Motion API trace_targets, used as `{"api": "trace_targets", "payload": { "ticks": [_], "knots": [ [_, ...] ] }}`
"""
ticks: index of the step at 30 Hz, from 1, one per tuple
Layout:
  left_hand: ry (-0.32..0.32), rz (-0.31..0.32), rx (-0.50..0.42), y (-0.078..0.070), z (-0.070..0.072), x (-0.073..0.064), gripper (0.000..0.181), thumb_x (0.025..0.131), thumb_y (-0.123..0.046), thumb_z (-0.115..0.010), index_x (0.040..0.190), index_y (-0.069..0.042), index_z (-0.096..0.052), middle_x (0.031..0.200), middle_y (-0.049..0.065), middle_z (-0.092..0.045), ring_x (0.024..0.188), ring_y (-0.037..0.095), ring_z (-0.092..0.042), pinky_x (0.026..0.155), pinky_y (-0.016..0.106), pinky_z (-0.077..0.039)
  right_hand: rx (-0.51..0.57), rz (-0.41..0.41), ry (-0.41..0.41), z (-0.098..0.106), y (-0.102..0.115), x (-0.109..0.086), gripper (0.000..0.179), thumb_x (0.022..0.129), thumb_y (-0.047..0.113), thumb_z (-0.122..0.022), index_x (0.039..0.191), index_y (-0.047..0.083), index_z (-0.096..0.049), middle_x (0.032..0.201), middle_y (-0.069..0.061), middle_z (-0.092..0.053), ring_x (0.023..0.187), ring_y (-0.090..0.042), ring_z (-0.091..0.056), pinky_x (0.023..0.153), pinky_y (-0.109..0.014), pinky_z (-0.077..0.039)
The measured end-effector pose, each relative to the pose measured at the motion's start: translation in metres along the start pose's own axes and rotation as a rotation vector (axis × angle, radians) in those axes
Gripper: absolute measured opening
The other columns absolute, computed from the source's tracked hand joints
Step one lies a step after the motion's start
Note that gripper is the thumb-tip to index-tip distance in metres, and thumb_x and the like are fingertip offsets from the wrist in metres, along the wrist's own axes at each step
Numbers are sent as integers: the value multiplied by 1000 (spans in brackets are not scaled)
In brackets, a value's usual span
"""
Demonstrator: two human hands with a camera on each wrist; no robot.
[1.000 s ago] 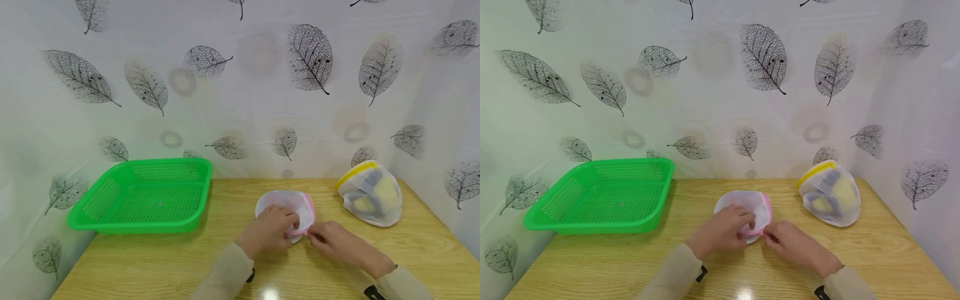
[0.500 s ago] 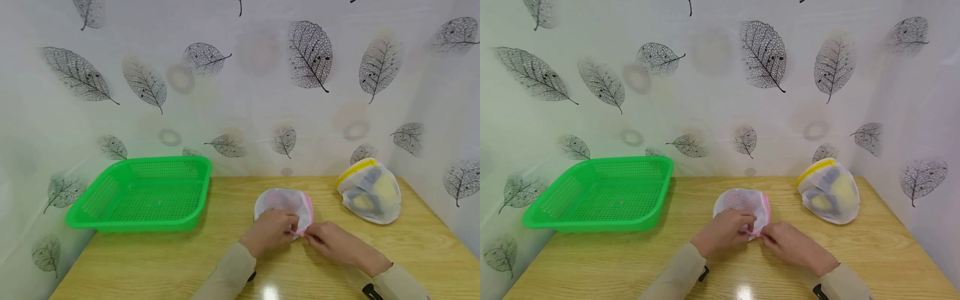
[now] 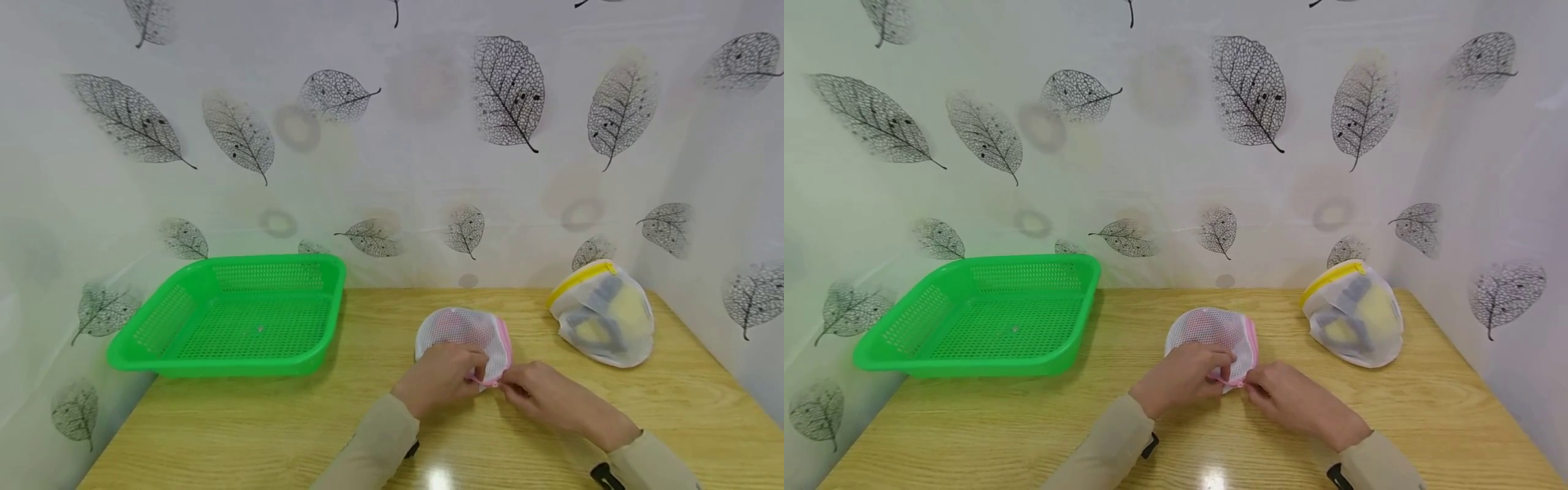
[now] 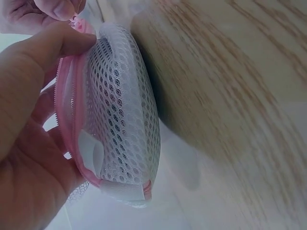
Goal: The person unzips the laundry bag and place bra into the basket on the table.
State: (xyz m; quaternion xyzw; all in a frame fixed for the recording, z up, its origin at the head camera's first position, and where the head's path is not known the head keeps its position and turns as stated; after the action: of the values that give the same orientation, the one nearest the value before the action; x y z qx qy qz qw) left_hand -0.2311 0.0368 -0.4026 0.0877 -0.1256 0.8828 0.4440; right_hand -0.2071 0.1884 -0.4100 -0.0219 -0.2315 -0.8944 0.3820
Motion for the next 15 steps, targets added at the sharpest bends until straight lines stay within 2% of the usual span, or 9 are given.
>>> {"api": "trace_targets", "payload": {
  "ticks": [6,15],
  "knots": [
    [11,-1,8,0,-1,1,10,86,-23,-79,84,-22,-69,86,-15,-68,68,-5,-49,65,8,-39,-9,16,-7,0,-1,0,18,96,4,-63,84,18,-67,72,20,-51,65,10,-40,57,-15,-40],
    [20,-7,7,2,-1,2,12,83,-19,-79,82,-22,-66,84,-15,-66,66,-5,-44,65,9,-36,-21,-8,-1,3,-3,-1,22,94,3,-63,81,19,-63,72,21,-50,64,9,-39,58,-16,-39]
  ]
}}
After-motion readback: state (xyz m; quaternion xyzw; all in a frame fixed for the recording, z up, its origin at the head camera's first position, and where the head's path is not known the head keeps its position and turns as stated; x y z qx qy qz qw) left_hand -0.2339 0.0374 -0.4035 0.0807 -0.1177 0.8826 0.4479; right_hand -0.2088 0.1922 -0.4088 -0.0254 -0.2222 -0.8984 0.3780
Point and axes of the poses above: each hand's wrist, its own x-axis towards the middle knuckle, its own z-axis out of the back of the hand, y = z × x, the point moved 5 cm from there along x, towards the middle knuckle
